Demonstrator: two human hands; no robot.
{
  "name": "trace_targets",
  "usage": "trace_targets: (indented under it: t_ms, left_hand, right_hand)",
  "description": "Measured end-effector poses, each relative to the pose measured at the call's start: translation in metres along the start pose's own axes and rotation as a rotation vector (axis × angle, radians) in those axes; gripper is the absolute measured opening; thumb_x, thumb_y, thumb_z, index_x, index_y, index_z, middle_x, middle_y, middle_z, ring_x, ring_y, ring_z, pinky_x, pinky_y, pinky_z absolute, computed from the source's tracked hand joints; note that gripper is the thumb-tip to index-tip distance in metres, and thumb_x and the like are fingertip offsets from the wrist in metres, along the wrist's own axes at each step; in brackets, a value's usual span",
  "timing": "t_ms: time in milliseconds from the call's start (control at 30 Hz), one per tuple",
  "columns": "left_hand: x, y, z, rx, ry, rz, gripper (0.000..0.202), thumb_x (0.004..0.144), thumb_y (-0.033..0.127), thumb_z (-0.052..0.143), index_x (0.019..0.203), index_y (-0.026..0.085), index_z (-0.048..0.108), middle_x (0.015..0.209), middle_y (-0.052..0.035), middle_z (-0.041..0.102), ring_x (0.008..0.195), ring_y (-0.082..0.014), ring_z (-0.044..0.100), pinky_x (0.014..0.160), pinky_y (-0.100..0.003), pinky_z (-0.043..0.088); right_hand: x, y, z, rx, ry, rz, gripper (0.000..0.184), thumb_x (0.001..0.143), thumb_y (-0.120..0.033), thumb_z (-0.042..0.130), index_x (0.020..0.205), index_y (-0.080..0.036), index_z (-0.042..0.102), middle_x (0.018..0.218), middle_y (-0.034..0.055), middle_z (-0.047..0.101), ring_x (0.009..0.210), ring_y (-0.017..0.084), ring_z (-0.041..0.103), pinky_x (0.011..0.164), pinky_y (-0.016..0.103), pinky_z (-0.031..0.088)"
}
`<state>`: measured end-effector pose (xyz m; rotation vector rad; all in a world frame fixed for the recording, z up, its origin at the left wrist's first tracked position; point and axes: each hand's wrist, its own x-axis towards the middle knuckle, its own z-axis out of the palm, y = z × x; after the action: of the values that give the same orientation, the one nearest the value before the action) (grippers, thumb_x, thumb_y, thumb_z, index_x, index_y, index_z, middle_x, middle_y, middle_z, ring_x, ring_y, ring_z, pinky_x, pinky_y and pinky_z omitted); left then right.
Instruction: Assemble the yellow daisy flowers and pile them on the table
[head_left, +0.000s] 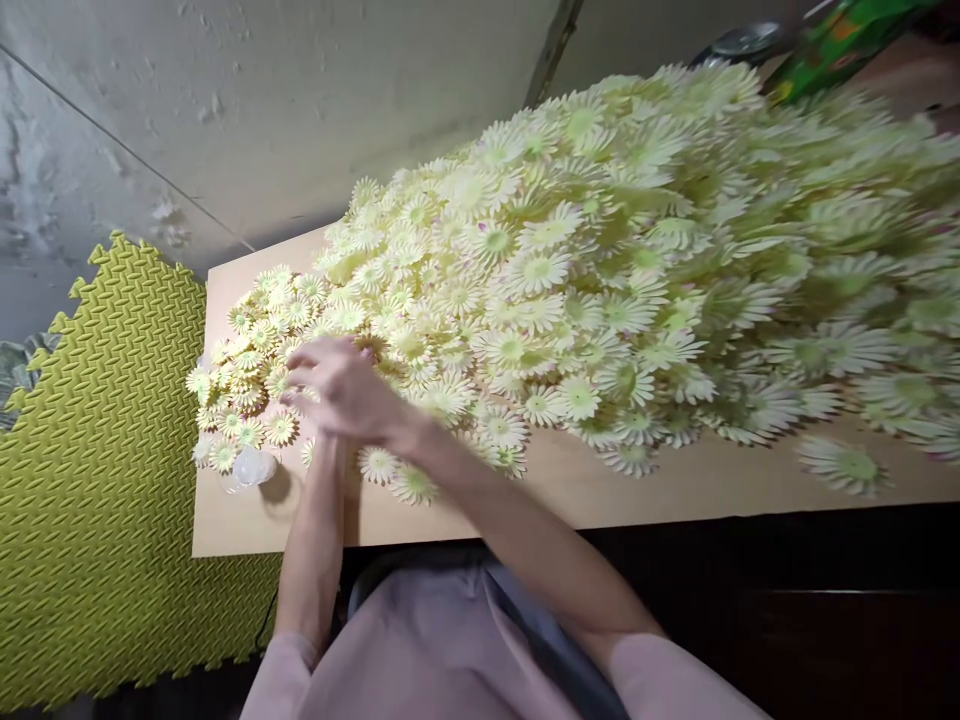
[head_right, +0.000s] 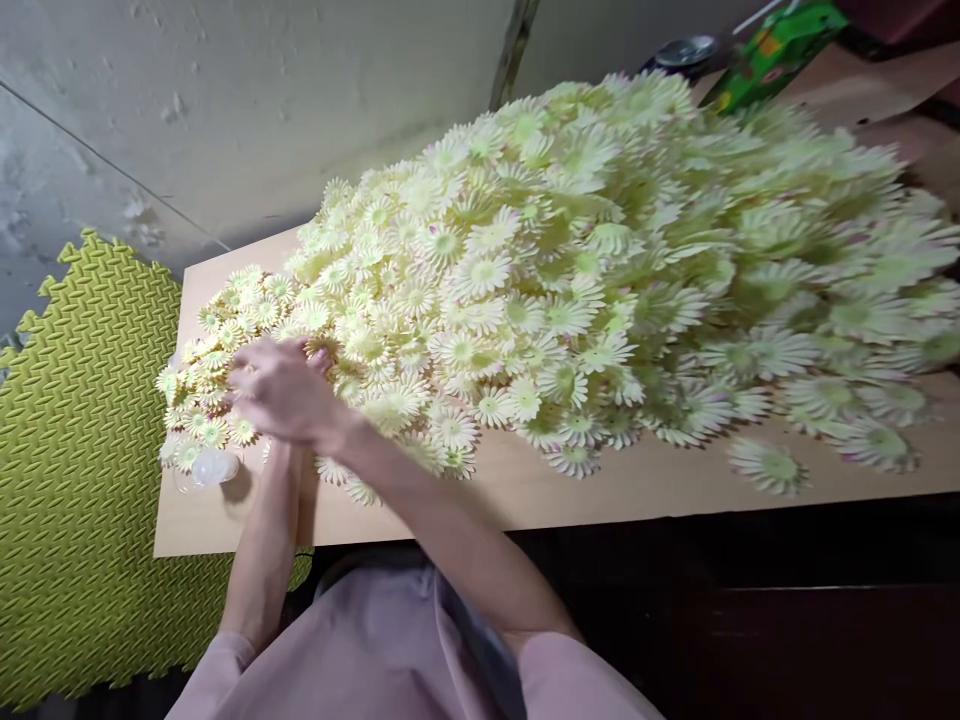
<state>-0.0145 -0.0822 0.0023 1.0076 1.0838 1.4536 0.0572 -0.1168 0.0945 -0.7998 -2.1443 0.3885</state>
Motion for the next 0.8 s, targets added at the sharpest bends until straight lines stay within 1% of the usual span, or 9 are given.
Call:
trace_targets:
  t_ms: [67, 133, 167, 267, 367, 500, 633, 733, 800]
  left_hand:
    - [0.001, 0.000, 0.000, -0.044, -0.050, 0.003, 0.027, 0.071, 0.026, 0.079, 0.095, 0.022, 0.067, 0.096, -0.0038, 0.065, 0.095, -0.0178, 0.064, 0.079, -0.032, 0.056]
    - [0.002, -0.001, 0.000, -0.127, -0.140, -0.008, 0.030, 0.067, 0.024, 0.082, 0.093, 0.023, 0.068, 0.096, -0.0025, 0.067, 0.089, -0.0135, 0.065, 0.080, -0.029, 0.055]
    - [0.002, -0.001, 0.001, -0.157, -0.176, -0.018, 0.031, 0.066, 0.023, 0.083, 0.093, 0.024, 0.069, 0.096, -0.0017, 0.067, 0.087, -0.0113, 0.065, 0.081, -0.027, 0.055]
    - [-0.001, -0.001, 0.002, -0.177, -0.232, -0.055, 0.031, 0.066, 0.020, 0.083, 0.094, 0.025, 0.070, 0.095, -0.0004, 0.069, 0.082, -0.0081, 0.066, 0.080, -0.024, 0.055]
    - [-0.003, 0.001, 0.001, -0.136, -0.231, -0.057, 0.030, 0.066, 0.019, 0.083, 0.094, 0.024, 0.071, 0.093, -0.0003, 0.070, 0.079, -0.0082, 0.067, 0.077, -0.024, 0.056]
    - [-0.004, 0.004, 0.000, -0.094, -0.228, -0.069, 0.032, 0.066, 0.019, 0.083, 0.094, 0.023, 0.070, 0.088, 0.0013, 0.069, 0.071, -0.0059, 0.065, 0.071, -0.021, 0.057]
    - [-0.006, 0.005, 0.001, -0.116, -0.294, -0.155, 0.024, 0.069, 0.025, 0.082, 0.085, 0.019, 0.066, 0.073, 0.0040, 0.062, 0.061, -0.0046, 0.060, 0.063, -0.020, 0.056]
    - [-0.010, 0.006, 0.003, -0.155, -0.353, -0.190, 0.029, 0.069, 0.029, 0.082, 0.087, 0.020, 0.062, 0.065, 0.0062, 0.059, 0.056, -0.0050, 0.058, 0.057, -0.020, 0.055]
    - [-0.013, 0.007, 0.005, -0.164, -0.361, -0.192, 0.031, 0.068, 0.029, 0.082, 0.088, 0.021, 0.060, 0.061, 0.0075, 0.058, 0.053, -0.0043, 0.055, 0.053, -0.017, 0.052]
  right_hand:
    - [-0.020, 0.034, -0.022, -0.059, 0.206, 0.148, 0.017, 0.093, -0.028, 0.057, 0.092, -0.013, 0.066, 0.099, 0.0093, 0.064, 0.097, 0.021, 0.057, 0.093, 0.043, 0.047]
    - [-0.038, 0.063, -0.037, -0.141, 0.275, 0.244, 0.022, 0.090, -0.035, 0.061, 0.097, -0.015, 0.064, 0.096, 0.0102, 0.063, 0.093, 0.024, 0.057, 0.088, 0.047, 0.049]
    - [-0.046, 0.074, -0.042, -0.172, 0.269, 0.264, 0.024, 0.090, -0.038, 0.061, 0.098, -0.015, 0.064, 0.097, 0.0112, 0.062, 0.094, 0.026, 0.056, 0.087, 0.048, 0.049]
    - [-0.061, 0.094, -0.046, -0.125, 0.128, 0.237, 0.021, 0.095, -0.034, 0.051, 0.093, -0.017, 0.064, 0.094, 0.0102, 0.062, 0.094, 0.025, 0.056, 0.084, 0.045, 0.049]
    - [-0.065, 0.101, -0.043, -0.004, 0.069, 0.204, 0.023, 0.097, -0.033, 0.048, 0.088, -0.019, 0.063, 0.094, 0.0085, 0.059, 0.094, 0.022, 0.056, 0.084, 0.040, 0.049]
    - [-0.064, 0.101, -0.044, 0.147, 0.035, 0.266, 0.024, 0.096, -0.036, 0.048, 0.083, -0.019, 0.059, 0.095, 0.0070, 0.052, 0.091, 0.020, 0.054, 0.084, 0.039, 0.048]
    - [-0.064, 0.098, -0.046, 0.348, 0.107, 0.358, 0.032, 0.093, -0.043, 0.052, 0.072, -0.020, 0.054, 0.095, 0.0064, 0.041, 0.093, 0.020, 0.050, 0.090, 0.039, 0.046]
    - [-0.066, 0.098, -0.043, 0.491, 0.135, 0.391, 0.042, 0.091, -0.051, 0.053, 0.064, -0.019, 0.050, 0.090, 0.0052, 0.038, 0.093, 0.020, 0.046, 0.093, 0.040, 0.045]
    - [-0.068, 0.100, -0.040, 0.553, 0.145, 0.386, 0.046, 0.090, -0.055, 0.050, 0.062, -0.019, 0.050, 0.086, 0.0044, 0.036, 0.093, 0.020, 0.045, 0.094, 0.041, 0.044]
